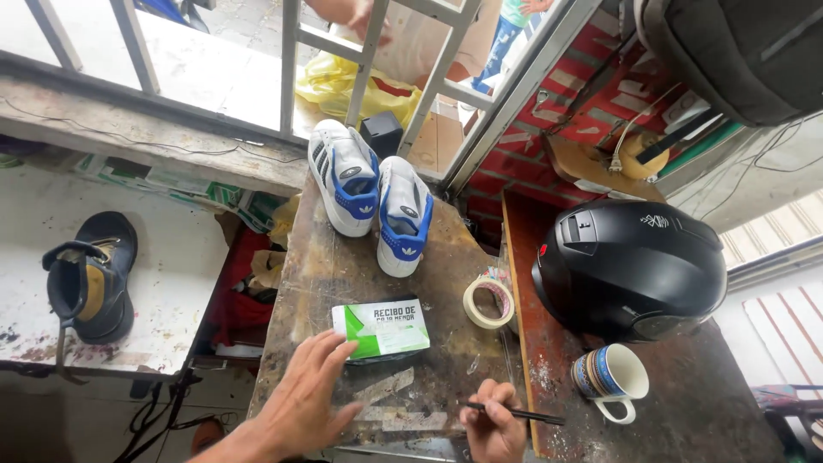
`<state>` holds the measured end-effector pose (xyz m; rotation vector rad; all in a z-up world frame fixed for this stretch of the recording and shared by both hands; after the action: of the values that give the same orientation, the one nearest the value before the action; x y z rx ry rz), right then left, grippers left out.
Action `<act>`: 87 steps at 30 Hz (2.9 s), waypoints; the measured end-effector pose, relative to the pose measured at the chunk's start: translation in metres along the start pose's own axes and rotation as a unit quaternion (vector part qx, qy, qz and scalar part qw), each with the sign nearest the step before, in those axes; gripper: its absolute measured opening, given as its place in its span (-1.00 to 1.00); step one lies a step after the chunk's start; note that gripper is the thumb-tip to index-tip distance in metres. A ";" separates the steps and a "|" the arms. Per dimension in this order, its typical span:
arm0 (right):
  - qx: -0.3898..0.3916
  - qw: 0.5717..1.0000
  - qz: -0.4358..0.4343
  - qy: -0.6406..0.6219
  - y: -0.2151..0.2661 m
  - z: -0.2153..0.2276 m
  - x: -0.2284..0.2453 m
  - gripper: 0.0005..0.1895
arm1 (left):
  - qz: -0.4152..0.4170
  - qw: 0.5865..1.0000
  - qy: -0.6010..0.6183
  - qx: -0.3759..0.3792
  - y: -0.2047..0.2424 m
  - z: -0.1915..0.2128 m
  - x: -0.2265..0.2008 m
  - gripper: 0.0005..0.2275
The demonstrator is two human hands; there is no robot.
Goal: The person inspects a dark blue shoe, checking the sole and upper, then places it on a shelf. They then pick up a red shoe, inspect its sole and interior, and place it on the shelf. Finally, the person writes on a notepad with a pen.
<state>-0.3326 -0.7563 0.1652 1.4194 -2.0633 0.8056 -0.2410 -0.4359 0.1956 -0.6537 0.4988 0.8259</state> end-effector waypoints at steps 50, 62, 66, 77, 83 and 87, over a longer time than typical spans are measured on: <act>-0.157 0.915 0.073 0.364 0.015 -0.015 -0.028 -0.76 | 0.017 0.987 -0.160 -0.008 -0.052 -0.044 0.024 -0.18; -0.205 0.893 0.091 0.390 0.010 -0.012 -0.036 -0.71 | 0.045 0.996 -0.073 -0.010 -0.049 -0.044 0.035 -0.09; -0.245 0.885 0.124 0.377 0.009 -0.009 -0.045 -0.70 | 0.064 0.997 0.020 0.024 -0.053 -0.010 0.036 -0.09; -0.296 0.713 0.170 0.613 0.005 -0.029 -0.070 -0.73 | -0.035 0.958 0.008 0.285 -0.051 0.067 0.058 0.08; -0.243 0.473 0.294 0.794 0.005 -0.074 -0.074 -0.74 | -0.109 0.984 0.063 0.128 -0.037 0.050 0.085 -0.09; -0.261 0.449 0.281 0.807 0.003 -0.079 -0.078 -0.73 | -0.114 0.978 0.061 0.167 -0.039 0.055 0.090 -0.16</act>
<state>-0.3042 -0.6490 0.1653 -0.6144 -0.7807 0.9243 -0.1493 -0.3717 0.1894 -0.4413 0.6434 0.4726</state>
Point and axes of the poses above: each hand's wrist, its own y-axis away from the middle knuckle, its own z-axis out of the back of the hand, x = y × z, the point moved 2 cm from there along -y, towards the middle knuckle, and after that the axes turned 4 degrees about -x, right-handed, at the moved point
